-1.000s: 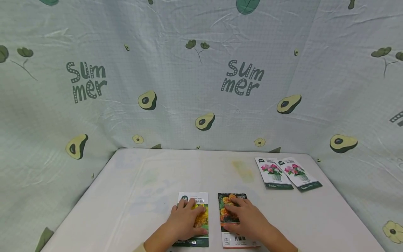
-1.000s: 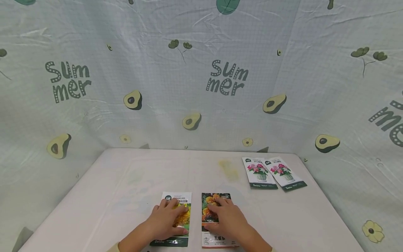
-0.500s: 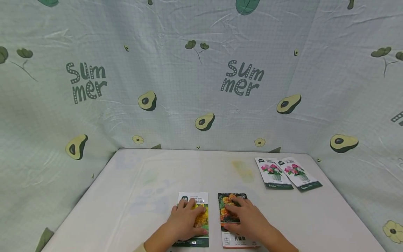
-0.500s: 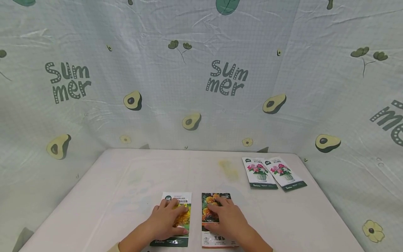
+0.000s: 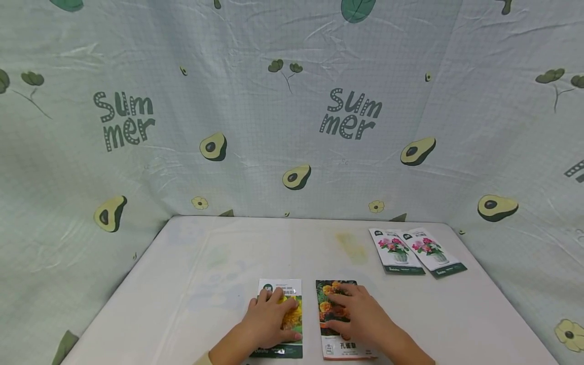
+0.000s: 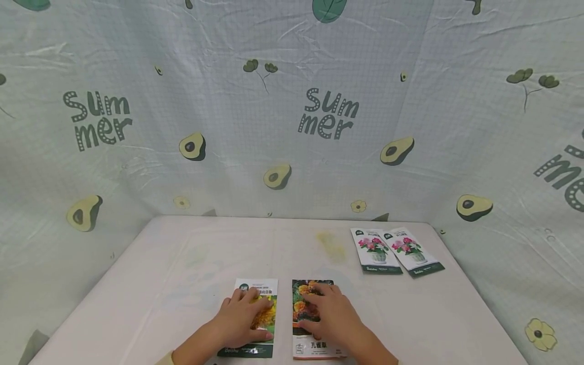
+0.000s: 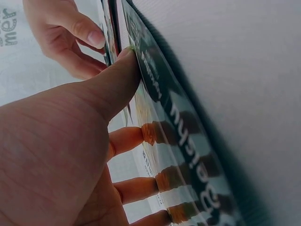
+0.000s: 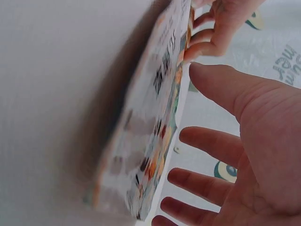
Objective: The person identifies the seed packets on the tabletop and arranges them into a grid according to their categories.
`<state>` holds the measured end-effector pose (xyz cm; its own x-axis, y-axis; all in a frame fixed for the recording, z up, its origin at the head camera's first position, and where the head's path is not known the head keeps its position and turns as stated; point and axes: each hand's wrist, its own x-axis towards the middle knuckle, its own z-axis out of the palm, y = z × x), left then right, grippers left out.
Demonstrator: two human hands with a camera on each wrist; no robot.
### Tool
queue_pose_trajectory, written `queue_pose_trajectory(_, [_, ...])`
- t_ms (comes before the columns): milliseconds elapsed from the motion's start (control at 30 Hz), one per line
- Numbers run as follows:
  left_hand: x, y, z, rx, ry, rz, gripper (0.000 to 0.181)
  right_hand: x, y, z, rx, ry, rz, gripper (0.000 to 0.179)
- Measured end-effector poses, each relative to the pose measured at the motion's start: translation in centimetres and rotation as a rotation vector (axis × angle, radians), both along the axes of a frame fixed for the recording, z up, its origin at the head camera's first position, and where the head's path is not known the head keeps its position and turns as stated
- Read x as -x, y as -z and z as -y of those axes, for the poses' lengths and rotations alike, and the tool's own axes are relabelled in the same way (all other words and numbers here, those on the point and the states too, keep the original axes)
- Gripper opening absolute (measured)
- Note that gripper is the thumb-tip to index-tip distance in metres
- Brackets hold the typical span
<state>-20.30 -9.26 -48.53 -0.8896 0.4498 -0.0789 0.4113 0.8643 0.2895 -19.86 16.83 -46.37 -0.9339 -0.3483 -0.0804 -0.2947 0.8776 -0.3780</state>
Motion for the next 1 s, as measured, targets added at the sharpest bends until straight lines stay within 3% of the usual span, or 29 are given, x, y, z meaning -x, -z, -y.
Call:
queue_pose_trajectory(267, [-0.5, -1.6, -0.3, 0.005, -0.012, 0.03, 0.064, 0.5, -0.1, -1.1, 0.072, 0.022, -0.026, 0.058])
queue_pose_trajectory(500, [-0.5, -1.6, -0.3, 0.006, -0.014, 0.039, 0.064, 0.5, -0.6, -1.6, 0.046, 0.072, -0.039, 0.062])
queue_pose_trajectory(1000, [-0.4, -1.7, -0.3, 0.02, -0.012, 0.037, 0.064, 0.7, -1.1, -2.9, 0.039, 0.076, -0.063, 0.061])
